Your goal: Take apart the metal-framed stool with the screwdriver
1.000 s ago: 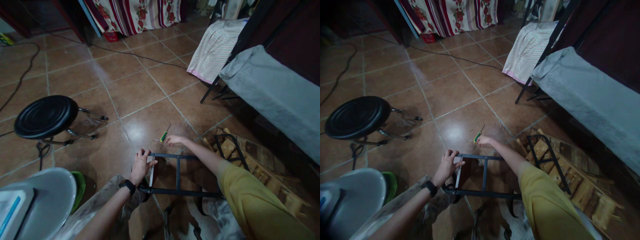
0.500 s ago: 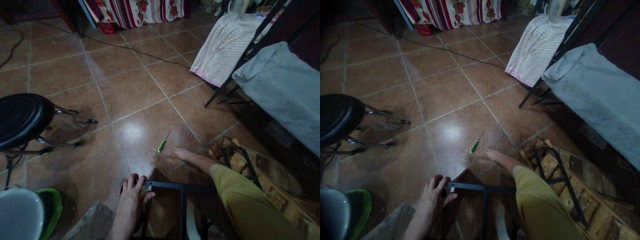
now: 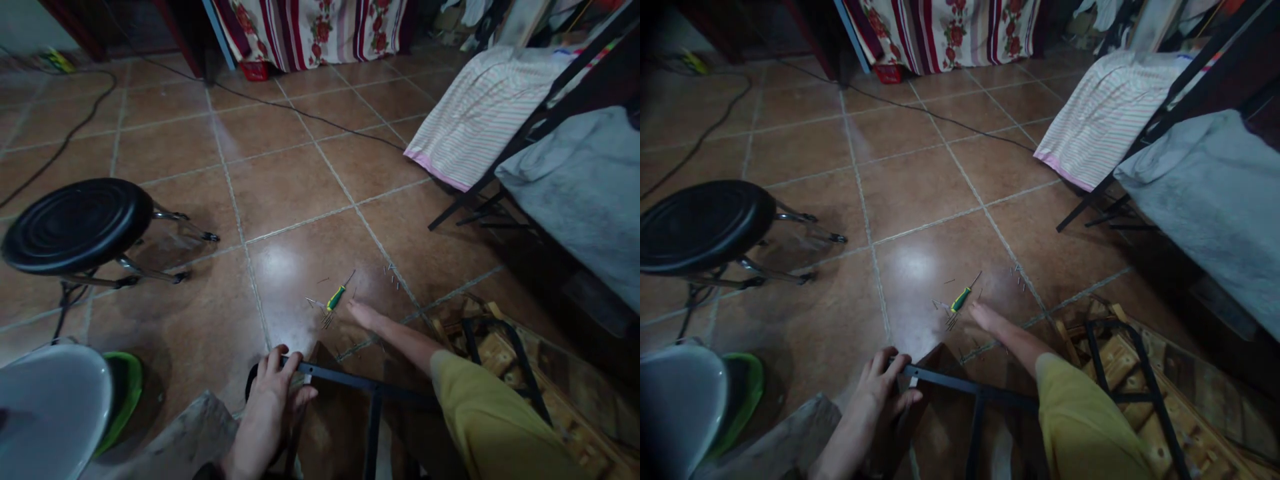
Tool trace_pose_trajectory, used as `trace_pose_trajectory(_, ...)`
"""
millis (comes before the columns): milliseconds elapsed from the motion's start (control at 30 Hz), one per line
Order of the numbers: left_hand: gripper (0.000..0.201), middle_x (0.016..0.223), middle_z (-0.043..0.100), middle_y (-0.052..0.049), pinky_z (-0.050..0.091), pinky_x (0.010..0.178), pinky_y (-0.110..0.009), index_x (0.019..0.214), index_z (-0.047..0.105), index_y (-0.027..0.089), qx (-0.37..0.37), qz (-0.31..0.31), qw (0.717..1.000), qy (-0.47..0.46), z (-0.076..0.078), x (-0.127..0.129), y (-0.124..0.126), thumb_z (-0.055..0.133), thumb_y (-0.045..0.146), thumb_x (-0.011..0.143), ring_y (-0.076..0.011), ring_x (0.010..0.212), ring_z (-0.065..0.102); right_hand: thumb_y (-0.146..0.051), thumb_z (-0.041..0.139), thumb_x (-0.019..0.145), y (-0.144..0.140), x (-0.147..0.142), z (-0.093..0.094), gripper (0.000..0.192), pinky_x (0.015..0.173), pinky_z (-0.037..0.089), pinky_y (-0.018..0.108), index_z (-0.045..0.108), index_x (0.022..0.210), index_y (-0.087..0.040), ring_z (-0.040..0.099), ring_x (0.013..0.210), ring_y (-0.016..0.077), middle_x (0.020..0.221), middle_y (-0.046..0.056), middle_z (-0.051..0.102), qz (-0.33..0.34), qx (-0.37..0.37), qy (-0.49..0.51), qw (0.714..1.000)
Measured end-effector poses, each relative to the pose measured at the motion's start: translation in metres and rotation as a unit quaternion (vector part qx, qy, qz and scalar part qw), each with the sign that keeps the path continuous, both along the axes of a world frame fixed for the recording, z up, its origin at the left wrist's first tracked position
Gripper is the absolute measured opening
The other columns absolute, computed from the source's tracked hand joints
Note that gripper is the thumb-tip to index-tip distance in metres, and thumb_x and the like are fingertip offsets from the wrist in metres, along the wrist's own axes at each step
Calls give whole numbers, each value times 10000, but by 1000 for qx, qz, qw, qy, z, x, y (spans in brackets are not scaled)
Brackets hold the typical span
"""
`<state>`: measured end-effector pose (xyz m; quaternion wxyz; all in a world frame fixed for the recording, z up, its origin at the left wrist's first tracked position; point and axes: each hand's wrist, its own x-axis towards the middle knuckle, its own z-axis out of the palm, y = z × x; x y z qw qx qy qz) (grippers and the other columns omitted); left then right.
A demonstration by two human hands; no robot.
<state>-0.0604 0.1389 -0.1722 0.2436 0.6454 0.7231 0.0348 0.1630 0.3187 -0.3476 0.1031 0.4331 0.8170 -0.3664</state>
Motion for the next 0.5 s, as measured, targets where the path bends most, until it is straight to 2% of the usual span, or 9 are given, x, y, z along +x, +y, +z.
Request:
trace_pose_trajectory(67,458,1217,438,-85,450,840,-399,1048,601,286,-17,6,1000,-20,11,1,3,652,543,673,-292,1061,454,-94,345,888,8,-5,33,262,739,514,265,591,969,-135,633,817,147,931,105,646,-33,3,11,999)
trace_pose_trajectory(133,435,1245,421,-82,439,858,-389,1072,582,281,-24,10,999,-37,22,3,5,638,507,705,-286,1100,435,-185,334,918,6,-12,73,260,662,525,231,581,985,-137,634,721,120,835,68,651,-101,-22,76,992)
trace_pose_trajectory(167,433,1252,416,-82,434,861,-384,1084,571,278,-26,11,999,-43,28,3,5,636,493,714,-282,1110,428,-238,367,914,0,-16,94,246,643,528,226,581,986,-140,632,691,115,802,52,649,-153,-48,138,977)
trace_pose_trajectory(233,452,1251,412,-80,430,853,-375,1102,551,277,-30,13,998,-46,36,5,4,650,477,710,-278,1121,418,-334,472,866,-23,-24,135,247,655,539,243,589,984,-153,630,683,118,783,32,647,-245,-101,284,922)
trace_pose_trajectory(267,463,1246,412,-78,427,848,-373,1106,543,280,-30,14,998,-44,40,6,3,660,472,702,-278,1126,413,-373,514,836,-39,-28,153,272,671,542,256,595,986,-161,630,690,123,789,27,647,-267,-116,334,897)
trace_pose_trajectory(300,472,1236,414,-77,427,839,-372,1106,539,283,-30,15,999,-41,43,7,2,671,468,692,-281,1129,408,-397,536,816,-57,-32,169,295,689,543,265,599,991,-168,629,698,126,810,27,650,-276,-122,359,883)
trace_pose_trajectory(367,469,1214,420,-76,428,820,-376,1093,537,287,-31,13,999,-41,47,7,0,682,459,683,-288,1124,408,-396,538,809,-95,-40,190,292,698,538,266,605,985,-173,629,716,136,820,29,649,-292,-110,354,882)
trace_pose_trajectory(433,450,1203,423,-75,429,809,-385,1075,539,289,-28,11,998,-46,49,7,-2,686,447,680,-293,1113,416,-351,506,828,-125,-46,201,252,732,522,267,612,982,-182,627,759,147,839,35,653,-284,-63,314,904)
trace_pose_trajectory(500,434,1204,422,-74,425,815,-401,1062,540,291,-19,11,999,-49,51,7,-4,690,433,680,-295,1110,419,-300,474,845,-144,-50,205,222,800,492,271,618,975,-193,616,848,160,914,47,657,-255,8,271,928)
